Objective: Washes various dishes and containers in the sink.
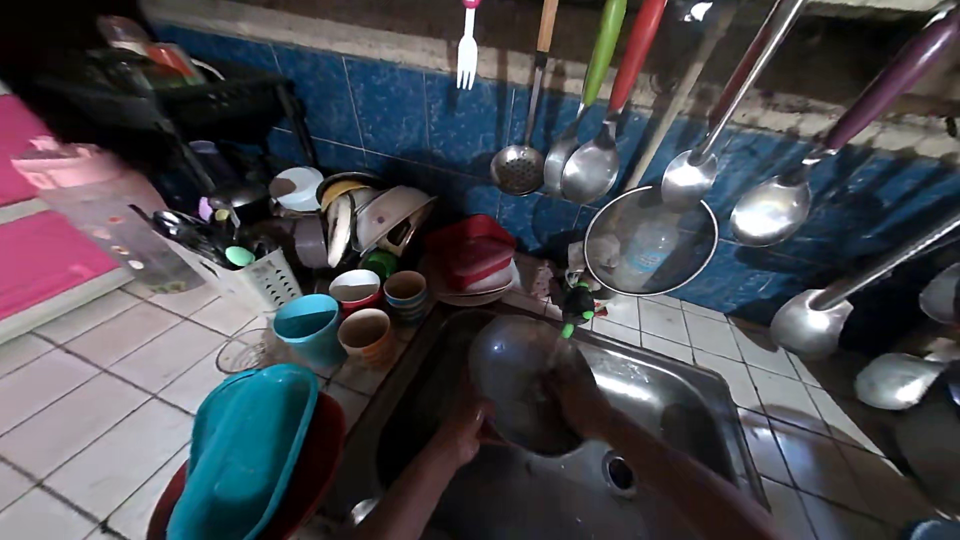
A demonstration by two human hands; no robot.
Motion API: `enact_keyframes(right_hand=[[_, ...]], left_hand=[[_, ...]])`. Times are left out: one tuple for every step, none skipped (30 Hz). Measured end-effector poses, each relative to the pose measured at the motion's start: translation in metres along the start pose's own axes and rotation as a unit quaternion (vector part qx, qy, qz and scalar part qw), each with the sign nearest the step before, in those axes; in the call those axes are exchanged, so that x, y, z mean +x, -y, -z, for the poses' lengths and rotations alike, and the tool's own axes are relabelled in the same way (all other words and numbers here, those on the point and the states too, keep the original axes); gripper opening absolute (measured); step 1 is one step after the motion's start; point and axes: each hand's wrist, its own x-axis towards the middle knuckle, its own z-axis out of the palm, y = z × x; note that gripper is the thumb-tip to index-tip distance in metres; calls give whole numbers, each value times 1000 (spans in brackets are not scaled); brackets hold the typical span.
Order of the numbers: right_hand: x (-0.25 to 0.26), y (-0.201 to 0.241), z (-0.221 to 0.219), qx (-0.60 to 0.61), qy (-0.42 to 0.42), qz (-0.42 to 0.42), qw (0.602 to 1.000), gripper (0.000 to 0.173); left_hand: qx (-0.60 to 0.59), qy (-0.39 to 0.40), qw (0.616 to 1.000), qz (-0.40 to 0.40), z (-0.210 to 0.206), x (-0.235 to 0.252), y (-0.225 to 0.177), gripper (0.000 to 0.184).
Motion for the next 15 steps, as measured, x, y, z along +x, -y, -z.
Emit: enact_keyframes(right_hand=[[1, -13, 5, -59, -25, -32, 997, 58], [5, -21, 7, -103, -63, -62, 991, 56], [11, -21, 7, -113, -102, -82, 985, 56], [15, -13, 9, -86, -116, -95, 985, 59], [16, 1, 12, -54, -106, -92, 989, 62], [20, 11, 11, -33, -94, -60, 993, 65], [24, 15, 8, -6, -68, -14, 998, 67], [28, 11, 5, -6, -50, 18, 999, 69], [30, 4, 3, -44, -62, 18, 997, 67], [33, -7, 1, -88, -102, -7, 991, 62], [39, -14, 0, -93, -127, -52, 986, 62], [42, -15, -1, -75, -133, -85, 985, 65], [42, -7, -2, -21, -133, -97, 986, 69], [37, 6, -7, 59, -136, -82, 985, 68], [30, 18, -13, 149, -123, -31, 981, 62]], left_hand=[[-10, 5, 1000, 22, -5, -1, 8, 32], [-24, 20, 999, 43, -12, -3, 16, 23], [-38, 36, 997, 56, -21, -4, 22, 19], [-50, 57, 995, 63, -29, -4, 25, 19], [-64, 73, 993, 65, -36, -3, 29, 18], [-73, 87, 991, 67, -42, -1, 31, 20], [-81, 95, 990, 68, -45, 1, 33, 23], [-87, 98, 989, 68, -46, 3, 35, 25], [-96, 98, 988, 68, -46, 4, 38, 25], [-109, 95, 987, 69, -45, 5, 40, 24], [-126, 94, 985, 68, -45, 7, 41, 23], [-143, 97, 983, 66, -46, 9, 43, 22], [-159, 99, 980, 63, -47, 13, 45, 23], [-167, 105, 979, 56, -48, 18, 45, 30], [-159, 110, 980, 42, -46, 23, 44, 40]])
